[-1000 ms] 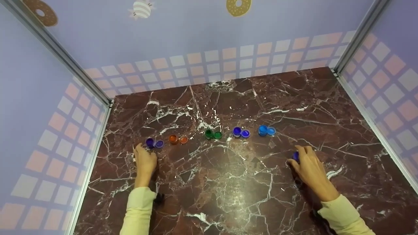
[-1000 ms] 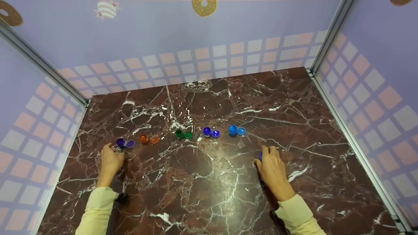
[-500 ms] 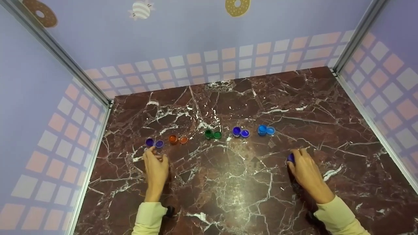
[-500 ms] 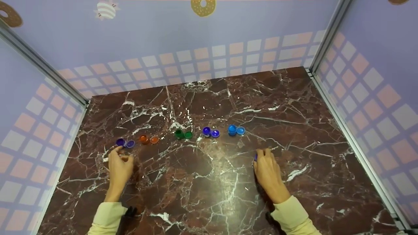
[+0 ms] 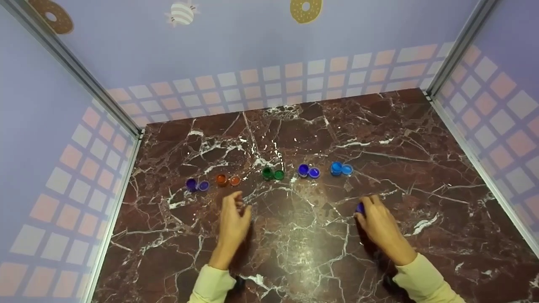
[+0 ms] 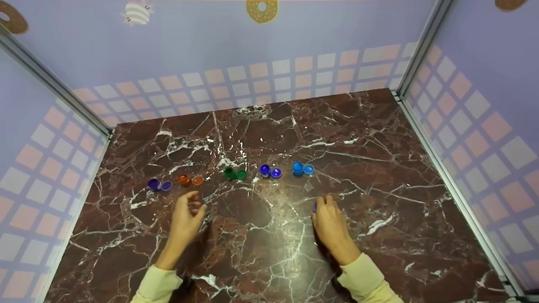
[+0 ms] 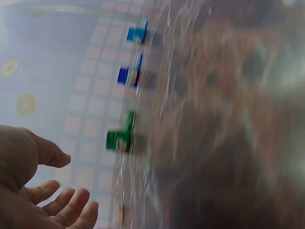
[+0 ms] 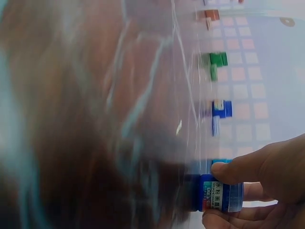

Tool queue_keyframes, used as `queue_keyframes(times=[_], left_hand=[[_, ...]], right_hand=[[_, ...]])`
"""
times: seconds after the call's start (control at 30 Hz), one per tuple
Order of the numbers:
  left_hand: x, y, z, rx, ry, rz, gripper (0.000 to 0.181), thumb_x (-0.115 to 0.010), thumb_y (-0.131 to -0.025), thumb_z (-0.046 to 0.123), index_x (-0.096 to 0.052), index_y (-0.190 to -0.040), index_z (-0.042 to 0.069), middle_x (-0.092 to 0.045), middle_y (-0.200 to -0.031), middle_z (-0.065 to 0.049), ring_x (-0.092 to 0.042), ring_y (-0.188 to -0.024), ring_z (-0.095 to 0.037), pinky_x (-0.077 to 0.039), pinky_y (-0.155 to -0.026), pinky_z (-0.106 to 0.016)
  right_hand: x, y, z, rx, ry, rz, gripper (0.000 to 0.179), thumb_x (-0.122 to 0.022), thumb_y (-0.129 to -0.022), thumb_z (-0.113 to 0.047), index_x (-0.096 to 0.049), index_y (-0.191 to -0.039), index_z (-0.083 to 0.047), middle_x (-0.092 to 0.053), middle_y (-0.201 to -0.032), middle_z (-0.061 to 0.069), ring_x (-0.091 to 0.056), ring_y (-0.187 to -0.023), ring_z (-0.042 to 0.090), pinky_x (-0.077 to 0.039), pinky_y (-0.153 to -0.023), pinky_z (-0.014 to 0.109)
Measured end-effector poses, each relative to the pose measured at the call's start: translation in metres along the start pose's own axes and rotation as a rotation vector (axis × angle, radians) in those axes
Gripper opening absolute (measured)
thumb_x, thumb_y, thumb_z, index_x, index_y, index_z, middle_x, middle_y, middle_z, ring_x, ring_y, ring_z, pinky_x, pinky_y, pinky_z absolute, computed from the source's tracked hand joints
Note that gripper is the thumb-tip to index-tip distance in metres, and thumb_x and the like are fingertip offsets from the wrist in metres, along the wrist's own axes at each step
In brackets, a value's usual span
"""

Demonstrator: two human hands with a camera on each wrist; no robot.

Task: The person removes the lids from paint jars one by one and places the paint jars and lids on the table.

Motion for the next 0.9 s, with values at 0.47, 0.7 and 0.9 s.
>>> queue_keyframes(times=[0.47, 0.7, 0.9], left_hand=[[-0.055, 0.035, 0.027, -0.205, -0.051, -0.242, 0.043, -0.070, -0.082, -0.012, -0.059, -0.123, -0.003, -0.058, -0.110, -0.017, -0.061, -0.095, -0.026, -0.054, -0.083, -0.037], [-0.071, 0.047, 0.038, -0.227, -0.066, -0.381, 0.043, -0.070, -0.086, -0.009, -0.057, -0.126, -0.003, -0.057, -0.117, -0.016, -0.061, -0.103, -0.027, -0.053, -0.091, -0.037], [-0.080, 0.052, 0.043, -0.232, -0.078, -0.428, 0.044, -0.073, -0.086, -0.006, -0.058, -0.128, -0.004, -0.058, -0.115, -0.014, -0.061, -0.101, -0.026, -0.053, -0.090, -0.033]], right_hand=[[-0.025, -0.008, -0.041, 0.052, -0.047, -0.065, 0.036, -0.086, -0.075, 0.003, -0.064, -0.104, 0.003, -0.056, -0.096, 0.014, -0.064, -0.075, 0.036, -0.057, -0.067, 0.052], [-0.037, -0.011, -0.064, 0.107, -0.108, -0.133, 0.038, -0.086, -0.073, 0.005, -0.065, -0.104, 0.002, -0.055, -0.094, 0.011, -0.066, -0.077, 0.035, -0.058, -0.070, 0.050], [-0.046, -0.013, -0.081, 0.172, -0.108, -0.186, 0.041, -0.087, -0.072, 0.004, -0.065, -0.106, 0.001, -0.059, -0.097, 0.012, -0.067, -0.082, 0.036, -0.060, -0.073, 0.048]])
Point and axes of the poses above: each hand's wrist, its own y-axis away from the middle knuckle, its own x-axis out of the back of the hand, z = x × y, the point moved 3 cm from there along -y, towards the middle knuckle
